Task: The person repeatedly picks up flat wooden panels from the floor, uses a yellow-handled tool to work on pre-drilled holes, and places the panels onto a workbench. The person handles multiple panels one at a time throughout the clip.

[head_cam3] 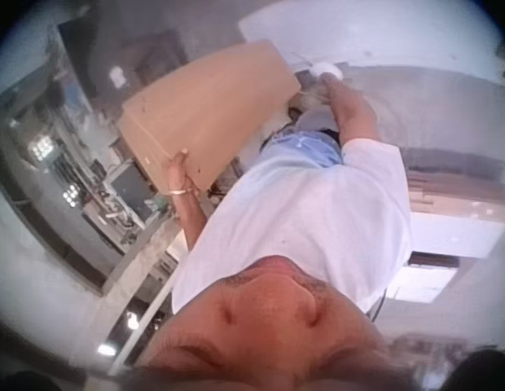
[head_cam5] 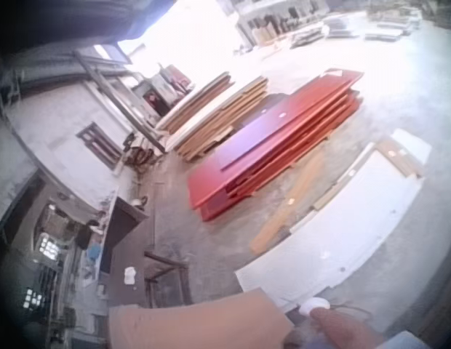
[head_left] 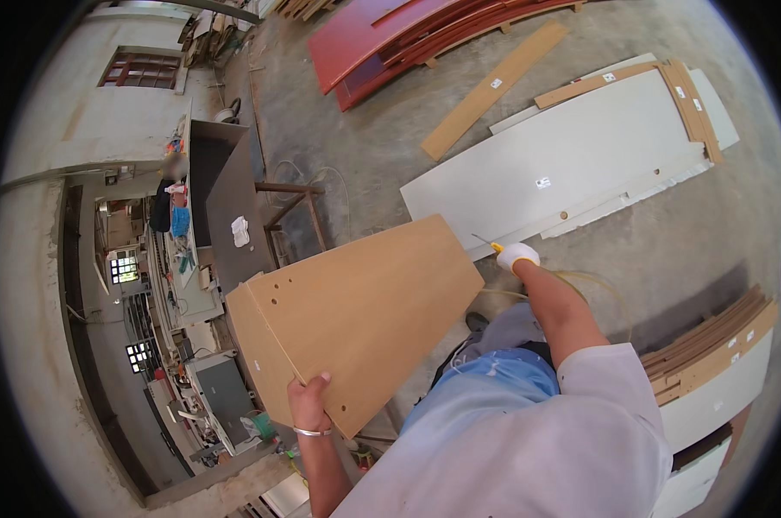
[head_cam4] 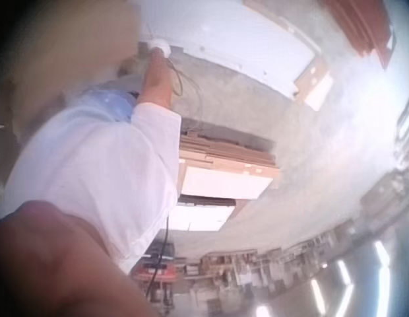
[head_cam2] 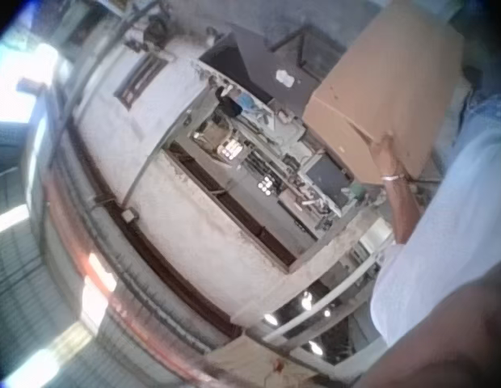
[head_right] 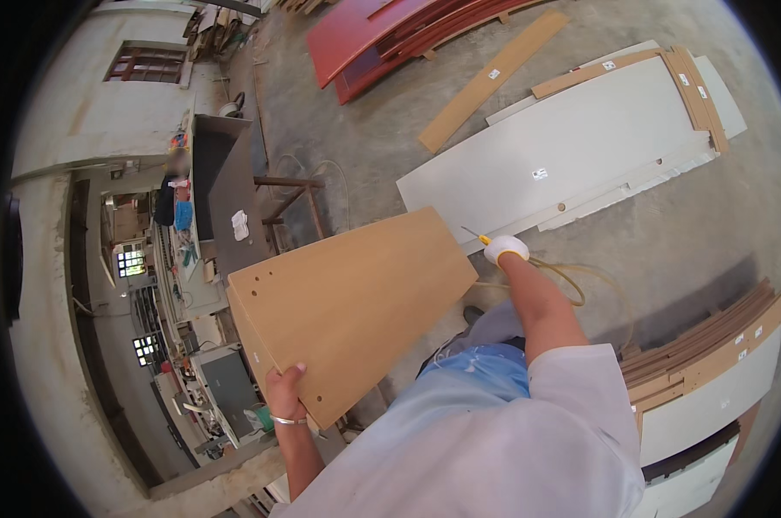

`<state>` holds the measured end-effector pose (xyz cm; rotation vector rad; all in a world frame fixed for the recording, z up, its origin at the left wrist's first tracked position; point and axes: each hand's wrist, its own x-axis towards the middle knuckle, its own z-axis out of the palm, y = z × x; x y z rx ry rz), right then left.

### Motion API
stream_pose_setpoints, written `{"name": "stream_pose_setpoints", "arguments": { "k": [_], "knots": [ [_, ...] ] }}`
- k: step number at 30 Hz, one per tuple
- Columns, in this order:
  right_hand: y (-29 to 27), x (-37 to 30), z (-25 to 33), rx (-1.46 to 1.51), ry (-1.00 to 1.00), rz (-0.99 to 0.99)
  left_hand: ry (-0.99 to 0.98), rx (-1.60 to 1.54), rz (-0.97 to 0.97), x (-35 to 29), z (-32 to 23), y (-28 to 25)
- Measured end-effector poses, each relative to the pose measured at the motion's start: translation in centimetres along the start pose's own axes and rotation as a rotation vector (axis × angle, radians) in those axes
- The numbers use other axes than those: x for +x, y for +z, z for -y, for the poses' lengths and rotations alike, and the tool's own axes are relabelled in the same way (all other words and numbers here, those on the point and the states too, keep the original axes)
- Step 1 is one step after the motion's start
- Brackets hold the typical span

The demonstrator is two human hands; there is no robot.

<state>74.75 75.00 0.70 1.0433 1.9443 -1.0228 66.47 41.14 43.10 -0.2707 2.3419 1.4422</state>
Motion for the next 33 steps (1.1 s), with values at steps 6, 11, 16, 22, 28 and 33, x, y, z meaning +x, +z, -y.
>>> {"name": "stream_pose_setpoints", "arguments": {
  "k": [6,11,16,22,28,33],
  "knots": [
    [-0.8,0.1,2.4,-0.007,-0.104,0.062,0.007,-0.064,-0.037,-2.0,-0.6,-0.7],
    [-5.1,-12.9,14.0,0.009,-0.665,0.003,-0.041,-0.088,-0.075,-1.3,1.1,0.3],
    [-7.2,-10.8,14.5,0.002,-0.477,-0.003,-0.055,-0.079,-0.071,-0.4,1.7,1.0],
    [-4.3,-2.5,8.4,0.033,-0.222,-0.091,-0.045,-0.099,-0.072,-2.0,0.0,1.5],
    [-4.1,2.6,-3.8,-0.031,-0.059,-0.074,-0.029,-0.169,-0.069,-1.4,-1.2,1.6],
    [-3.4,-4.7,-8.5,-0.154,-0.114,0.035,-0.142,-0.268,-0.111,1.9,0.4,3.4]
  ]
}}
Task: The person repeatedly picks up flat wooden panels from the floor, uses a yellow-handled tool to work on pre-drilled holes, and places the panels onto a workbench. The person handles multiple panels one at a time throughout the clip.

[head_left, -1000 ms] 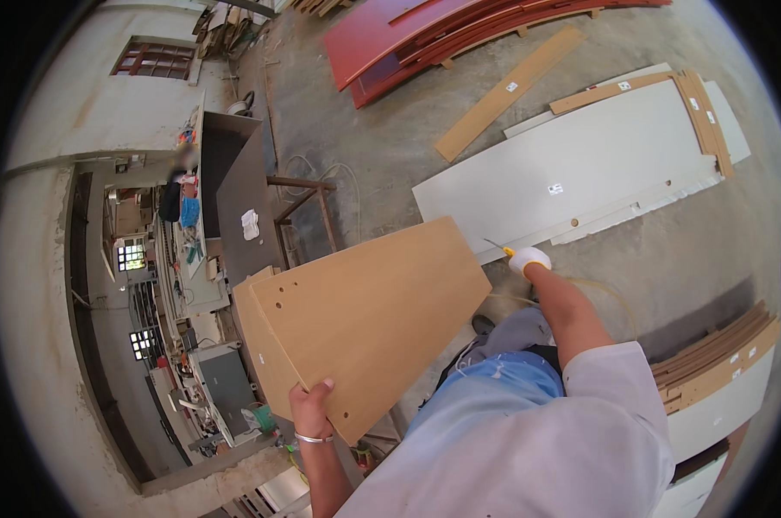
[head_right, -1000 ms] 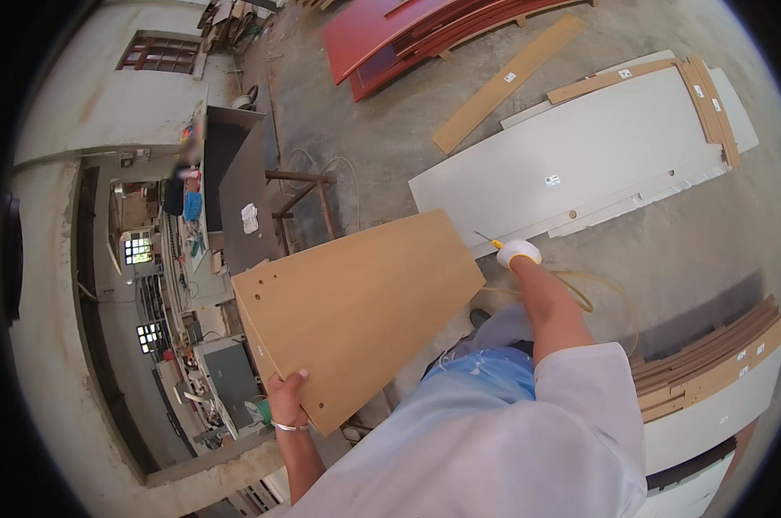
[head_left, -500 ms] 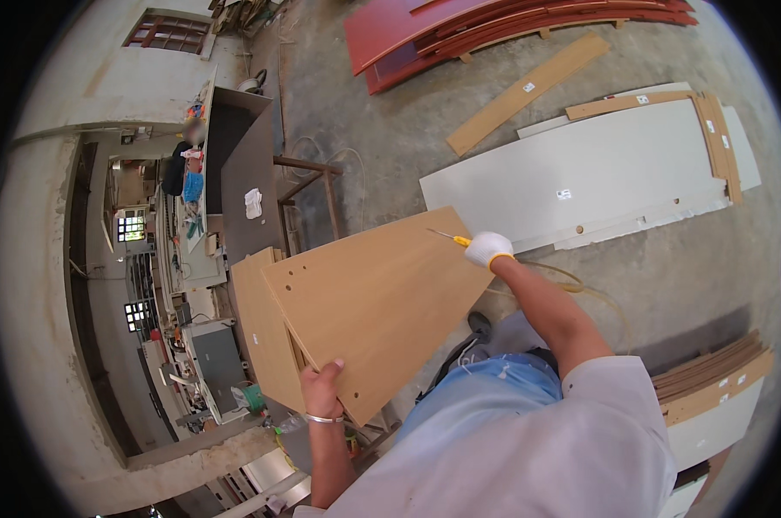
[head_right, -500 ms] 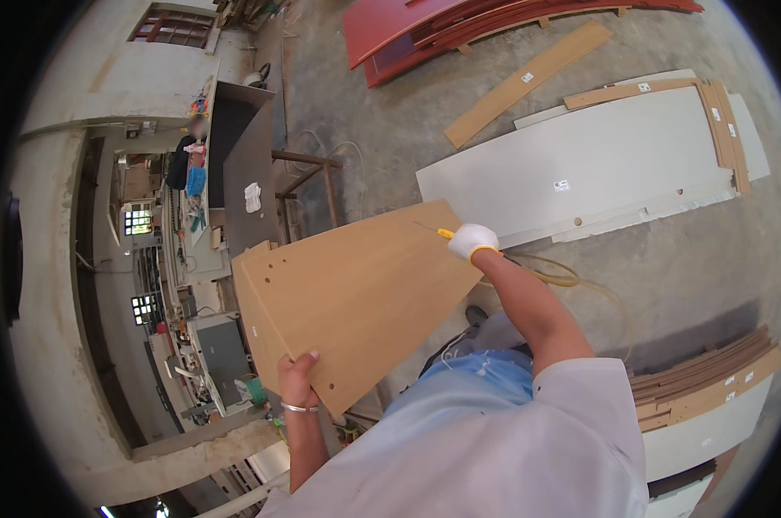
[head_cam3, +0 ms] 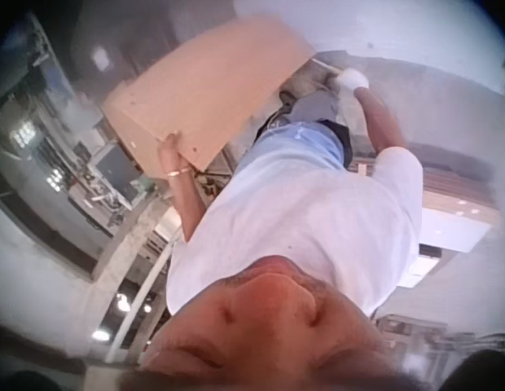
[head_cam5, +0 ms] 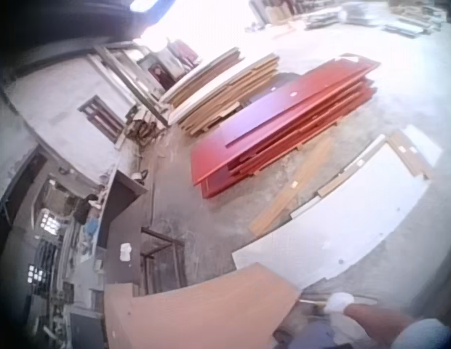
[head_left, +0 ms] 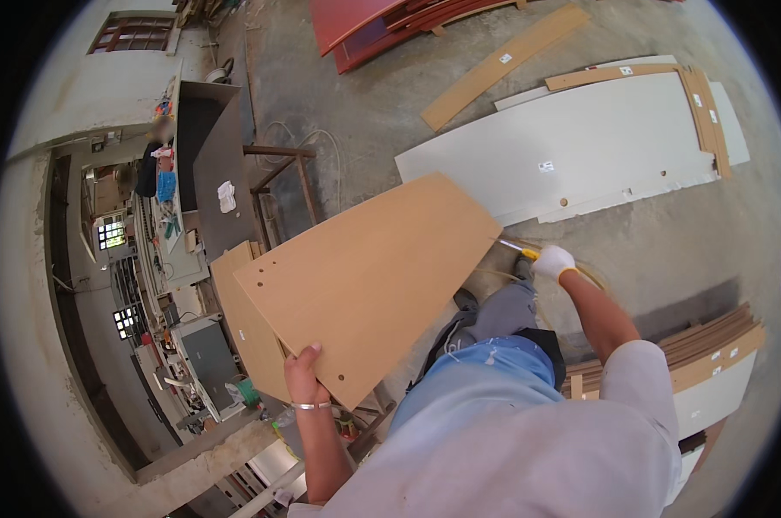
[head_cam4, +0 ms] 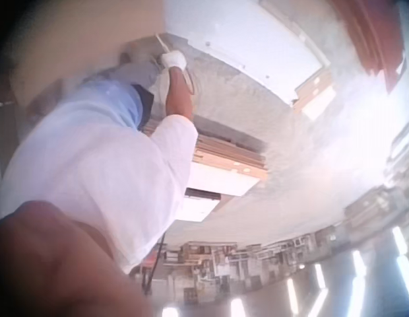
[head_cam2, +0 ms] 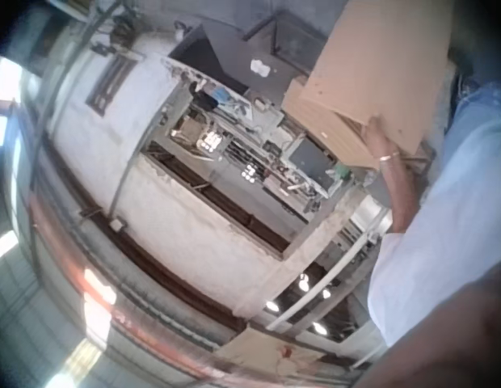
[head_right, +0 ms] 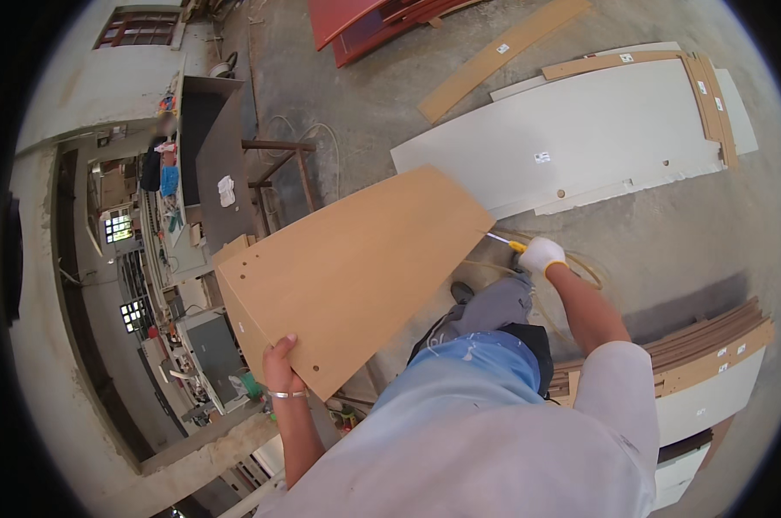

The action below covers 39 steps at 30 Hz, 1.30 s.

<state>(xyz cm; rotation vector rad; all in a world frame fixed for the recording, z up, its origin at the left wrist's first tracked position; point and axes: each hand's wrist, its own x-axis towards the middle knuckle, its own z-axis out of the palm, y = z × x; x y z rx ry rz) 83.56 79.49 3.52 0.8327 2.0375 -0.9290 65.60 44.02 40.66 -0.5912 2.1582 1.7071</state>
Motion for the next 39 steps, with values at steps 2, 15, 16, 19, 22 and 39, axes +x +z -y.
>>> {"name": "stream_pose_setpoints", "arguments": {
  "k": [2,15,16,19,22,39],
  "knots": [
    [1.1,-3.8,1.4,0.030,-0.107,0.039,-0.019,-0.009,-0.015,2.7,1.3,1.2],
    [3.5,-1.8,-7.2,0.253,0.318,-0.268,-0.196,-0.128,-0.060,7.0,3.8,7.6],
    [4.3,0.5,-11.3,0.420,0.448,-0.335,-0.203,-0.142,-0.044,7.3,3.8,7.5],
    [3.0,2.5,-17.2,1.281,0.848,-0.288,-0.228,-0.190,0.006,8.7,4.3,7.3],
    [-0.4,0.0,-12.1,0.807,0.497,-0.078,-0.237,-0.205,-0.018,10.0,6.8,6.7],
    [-2.4,-1.9,2.4,-0.041,0.067,-0.022,-0.178,-0.108,0.037,11.6,13.0,8.6]
  ]
}}
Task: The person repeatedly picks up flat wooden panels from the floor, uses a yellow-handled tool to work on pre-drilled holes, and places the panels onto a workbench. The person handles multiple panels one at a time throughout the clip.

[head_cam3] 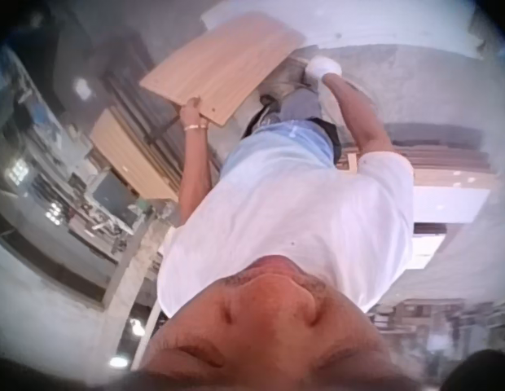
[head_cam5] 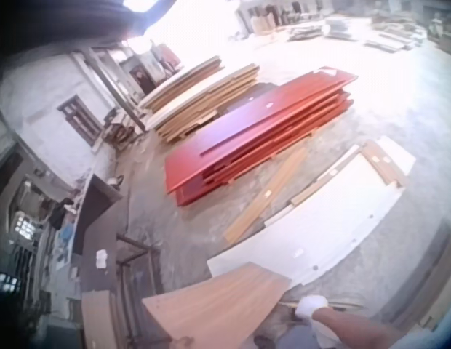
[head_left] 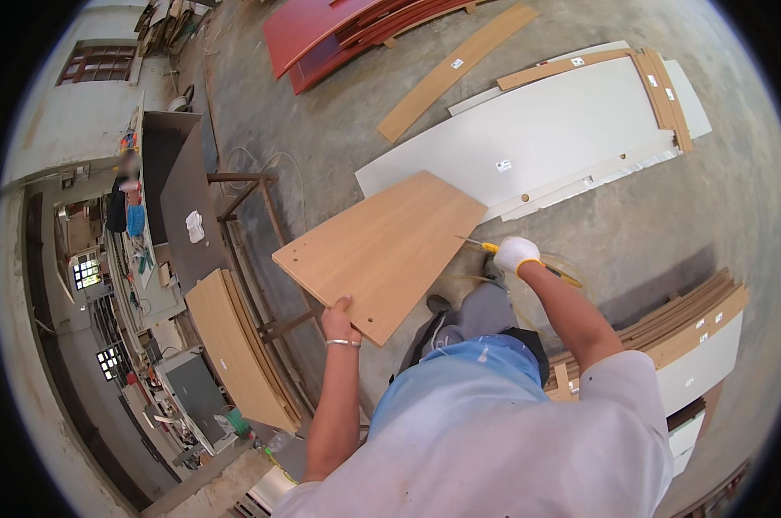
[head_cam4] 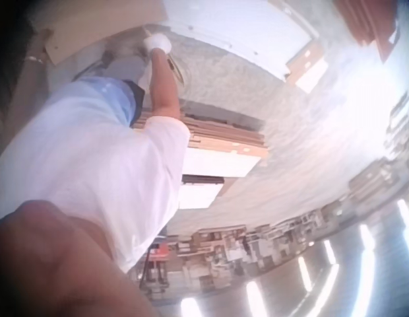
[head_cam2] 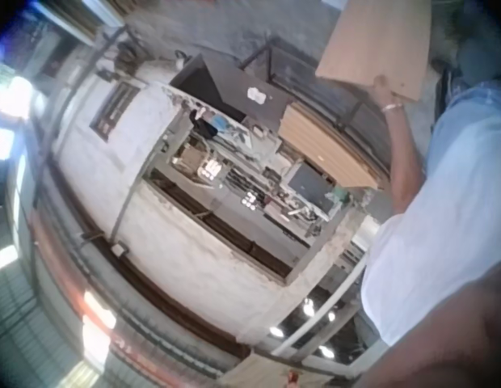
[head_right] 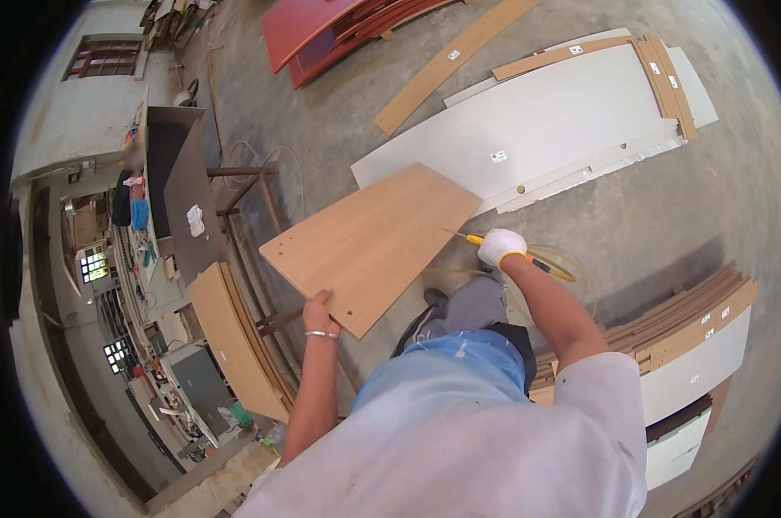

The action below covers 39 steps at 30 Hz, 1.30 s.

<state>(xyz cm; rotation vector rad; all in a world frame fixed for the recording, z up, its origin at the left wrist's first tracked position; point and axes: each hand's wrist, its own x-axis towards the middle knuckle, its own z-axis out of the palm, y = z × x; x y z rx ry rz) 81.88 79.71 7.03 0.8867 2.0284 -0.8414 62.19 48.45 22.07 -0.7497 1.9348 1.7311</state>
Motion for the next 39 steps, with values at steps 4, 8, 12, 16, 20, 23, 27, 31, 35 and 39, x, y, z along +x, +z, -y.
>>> {"name": "stream_pose_setpoints", "arguments": {
  "k": [4,8,12,16,20,23,27,31,35,39],
  "knots": [
    [0.4,2.6,3.6,-0.056,0.004,0.078,-0.028,-0.025,-0.003,0.5,0.2,-0.6],
    [2.4,6.3,4.6,0.001,0.018,0.035,-0.003,0.036,-0.075,-0.1,0.2,-0.2],
    [3.6,9.3,5.3,-0.024,0.037,0.055,0.021,0.041,-0.076,-0.6,0.1,0.1],
    [3.8,11.0,4.6,-0.073,0.060,0.051,0.031,0.043,-0.061,-1.1,0.2,0.4],
    [4.1,13.9,5.2,-0.127,0.076,0.075,0.059,0.040,-0.064,-1.8,-0.2,1.4],
    [4.9,16.8,4.4,-0.206,0.056,0.039,0.076,0.052,-0.043,-2.2,-0.6,2.1],
    [5.5,18.3,3.9,-0.055,0.123,0.020,0.084,0.081,-0.063,-2.3,-0.6,2.0],
    [5.0,18.3,4.0,0.034,0.100,-0.048,0.071,0.101,-0.154,-2.6,-0.9,2.8],
    [5.1,15.3,4.6,0.161,0.077,0.035,0.054,0.104,-0.125,-1.9,-0.7,2.3],
    [5.7,9.9,3.8,0.059,-0.111,0.095,0.062,0.122,-0.150,-1.7,-0.5,1.7]
  ]
}}
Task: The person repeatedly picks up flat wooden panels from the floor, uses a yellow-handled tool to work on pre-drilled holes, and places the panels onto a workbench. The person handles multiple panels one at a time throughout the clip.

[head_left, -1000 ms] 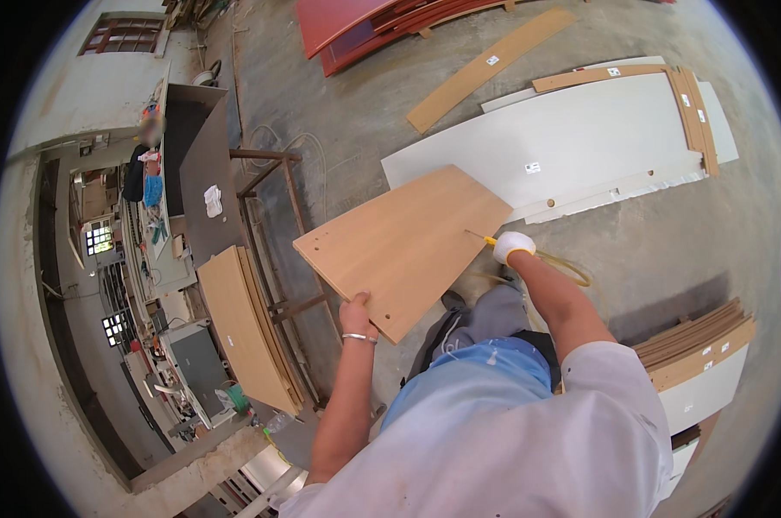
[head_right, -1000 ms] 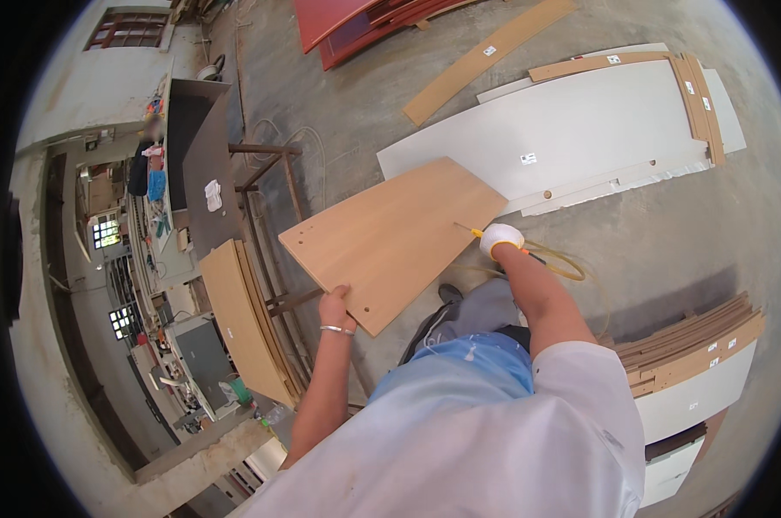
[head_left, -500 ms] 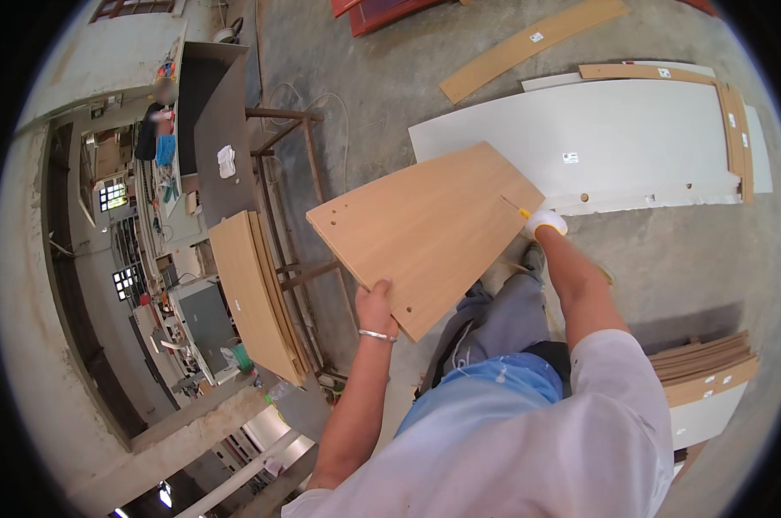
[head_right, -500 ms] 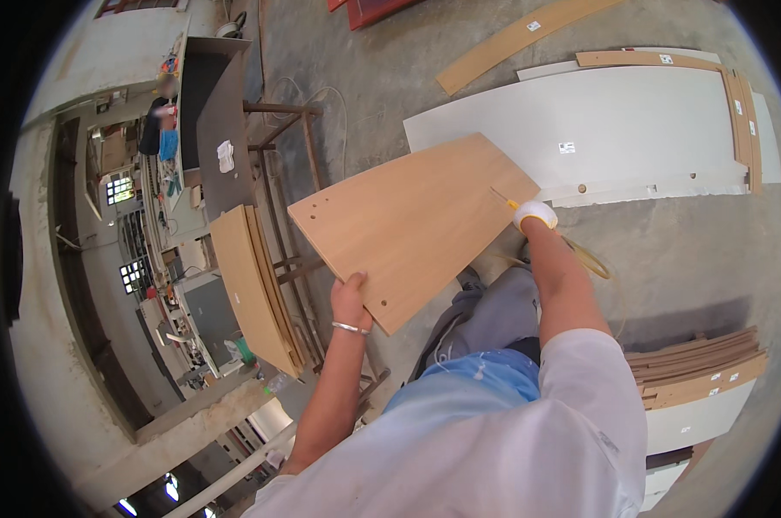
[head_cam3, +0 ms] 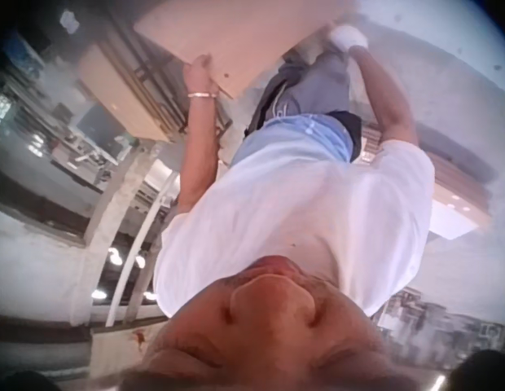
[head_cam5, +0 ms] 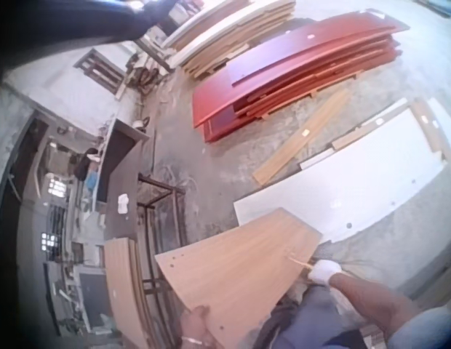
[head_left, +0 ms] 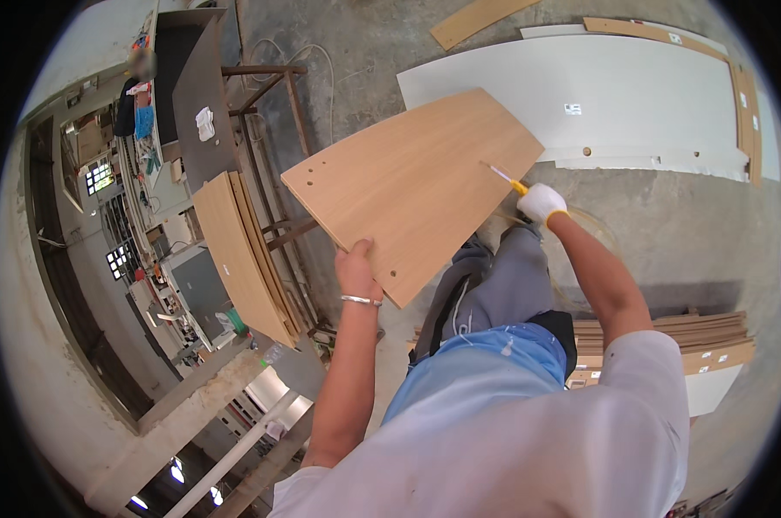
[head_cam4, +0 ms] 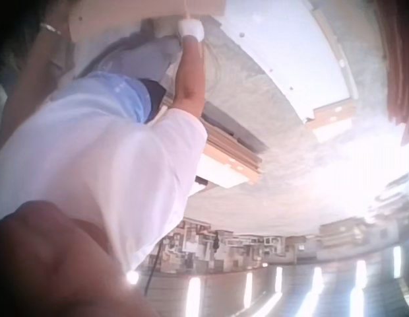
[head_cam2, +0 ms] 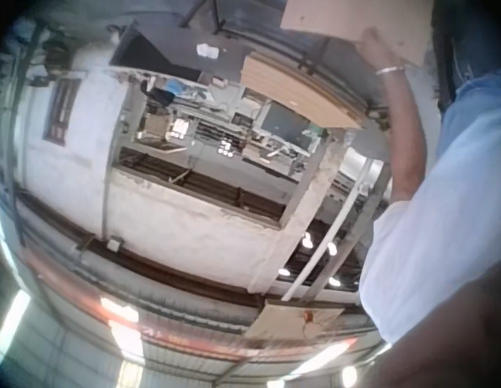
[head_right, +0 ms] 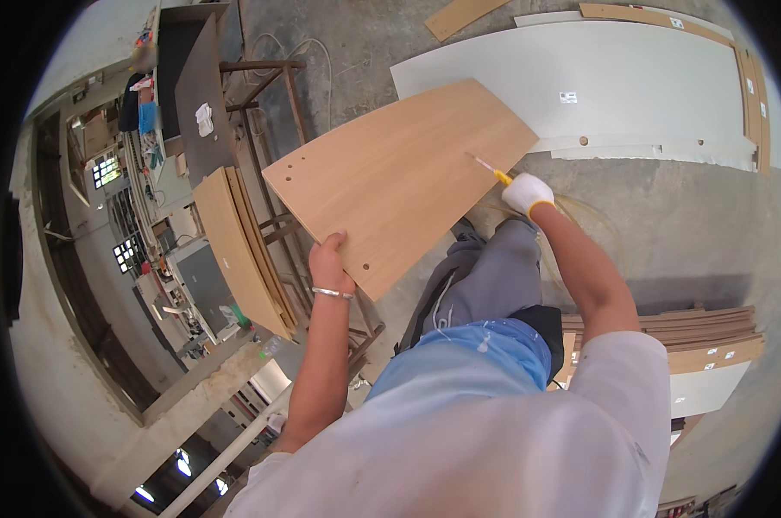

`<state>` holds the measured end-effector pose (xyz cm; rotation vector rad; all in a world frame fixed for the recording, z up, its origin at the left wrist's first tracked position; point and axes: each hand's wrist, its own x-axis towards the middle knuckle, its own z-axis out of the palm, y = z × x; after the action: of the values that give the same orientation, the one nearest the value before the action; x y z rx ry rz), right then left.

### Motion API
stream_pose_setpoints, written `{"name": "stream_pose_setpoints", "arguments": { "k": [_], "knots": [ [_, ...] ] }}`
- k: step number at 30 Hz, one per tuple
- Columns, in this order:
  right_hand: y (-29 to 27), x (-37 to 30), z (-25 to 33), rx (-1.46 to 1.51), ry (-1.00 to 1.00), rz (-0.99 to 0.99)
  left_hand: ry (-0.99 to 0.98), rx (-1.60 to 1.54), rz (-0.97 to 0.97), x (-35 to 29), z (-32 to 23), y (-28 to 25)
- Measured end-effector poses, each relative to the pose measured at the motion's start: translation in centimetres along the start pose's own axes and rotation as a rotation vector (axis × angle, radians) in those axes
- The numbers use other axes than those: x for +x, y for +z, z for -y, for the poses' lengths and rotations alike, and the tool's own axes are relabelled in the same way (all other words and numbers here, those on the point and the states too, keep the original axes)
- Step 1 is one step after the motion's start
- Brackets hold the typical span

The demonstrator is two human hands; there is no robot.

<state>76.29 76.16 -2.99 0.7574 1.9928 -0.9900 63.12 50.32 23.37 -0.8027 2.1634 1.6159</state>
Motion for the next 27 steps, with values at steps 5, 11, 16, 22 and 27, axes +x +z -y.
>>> {"name": "stream_pose_setpoints", "arguments": {
  "k": [5,11,16,22,27],
  "knots": [
    [0.1,-14.0,2.3,-0.168,-0.270,0.043,-0.047,0.040,-0.074,2.2,2.6,-3.9],
    [1.6,-21.6,6.5,-0.249,-0.322,0.147,-0.122,0.025,-0.045,4.9,4.9,-7.2],
    [1.9,-22.0,6.4,-0.285,-0.274,0.093,-0.099,-0.034,-0.050,4.4,4.6,-6.6],
    [0.8,-21.3,9.5,-0.254,-0.362,-0.007,0.036,-0.264,0.073,2.8,3.9,-5.3],
    [-2.0,-20.9,16.7,-0.196,-0.471,-0.117,-0.008,-0.483,0.223,3.1,3.4,-5.0]
  ]
}}
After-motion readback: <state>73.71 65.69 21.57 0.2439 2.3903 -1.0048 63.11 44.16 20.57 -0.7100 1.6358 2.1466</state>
